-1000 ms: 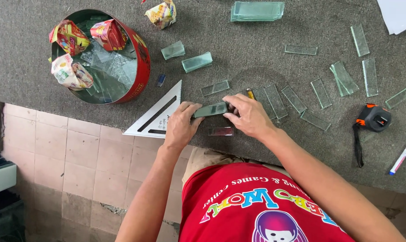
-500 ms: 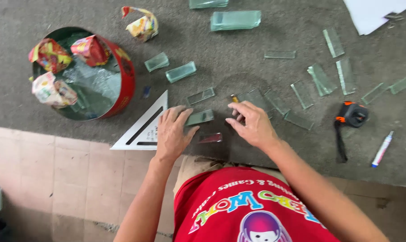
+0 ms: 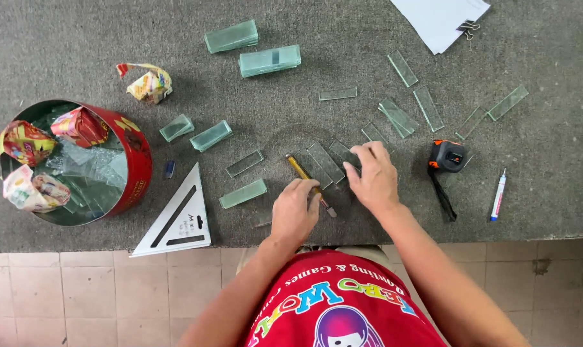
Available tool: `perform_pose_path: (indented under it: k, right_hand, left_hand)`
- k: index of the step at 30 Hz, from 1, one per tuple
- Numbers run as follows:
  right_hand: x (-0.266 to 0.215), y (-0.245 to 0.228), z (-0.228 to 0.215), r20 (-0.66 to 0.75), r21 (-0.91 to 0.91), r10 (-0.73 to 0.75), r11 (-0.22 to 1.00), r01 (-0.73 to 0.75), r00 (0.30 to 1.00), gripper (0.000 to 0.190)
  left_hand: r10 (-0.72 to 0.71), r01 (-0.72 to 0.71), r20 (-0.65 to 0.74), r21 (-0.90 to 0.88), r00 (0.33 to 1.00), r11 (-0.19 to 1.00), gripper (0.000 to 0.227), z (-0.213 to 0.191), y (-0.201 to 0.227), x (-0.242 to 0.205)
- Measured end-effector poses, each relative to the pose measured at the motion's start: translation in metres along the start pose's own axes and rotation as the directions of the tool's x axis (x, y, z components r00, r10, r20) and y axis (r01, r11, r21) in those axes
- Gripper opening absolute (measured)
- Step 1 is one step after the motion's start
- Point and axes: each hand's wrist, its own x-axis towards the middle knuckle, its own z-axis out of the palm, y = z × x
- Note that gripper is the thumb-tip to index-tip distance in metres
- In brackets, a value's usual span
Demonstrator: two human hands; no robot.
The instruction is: Sorting and inspecting small rectangular glass pieces on a workshop table.
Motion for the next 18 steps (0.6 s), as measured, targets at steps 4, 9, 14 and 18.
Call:
perform_pose_path:
  k: [4, 9, 14, 18]
  right_hand:
    - [-0.01, -0.025, 0.026, 0.139, -0.055, 0.007, 0.998, 0.001, 0.99, 0.058]
    - [0.0, -0.016, 0.046, 0.199, 0.023, 0.112, 0.993, -0.119, 0.973, 0.044]
    - [0.013, -0.013, 0.033, 0.301, 0.164, 0.185, 0.956, -0.242, 0.936, 0.016]
    - [0.011, -0.023, 0.041, 0.389, 0.241, 0.204, 0.919, -0.313, 0.899, 0.012]
  left_hand:
    - [-0.153, 0.153, -0.092, -0.004, 0.984, 0.988, 0.04, 0.003, -0.009, 0.039]
    - [-0.244, 0.241, -0.094, -0.044, 0.965, 0.97, 0.051, 0.004, -0.013, 0.06]
    - [-0.284, 0.28, -0.057, -0.073, 0.957, 0.957, 0.055, 0.005, -0.016, 0.06]
    - [-0.243, 0.247, -0.17, -0.001, 0.955, 0.969, 0.047, 0.004, -0.015, 0.055]
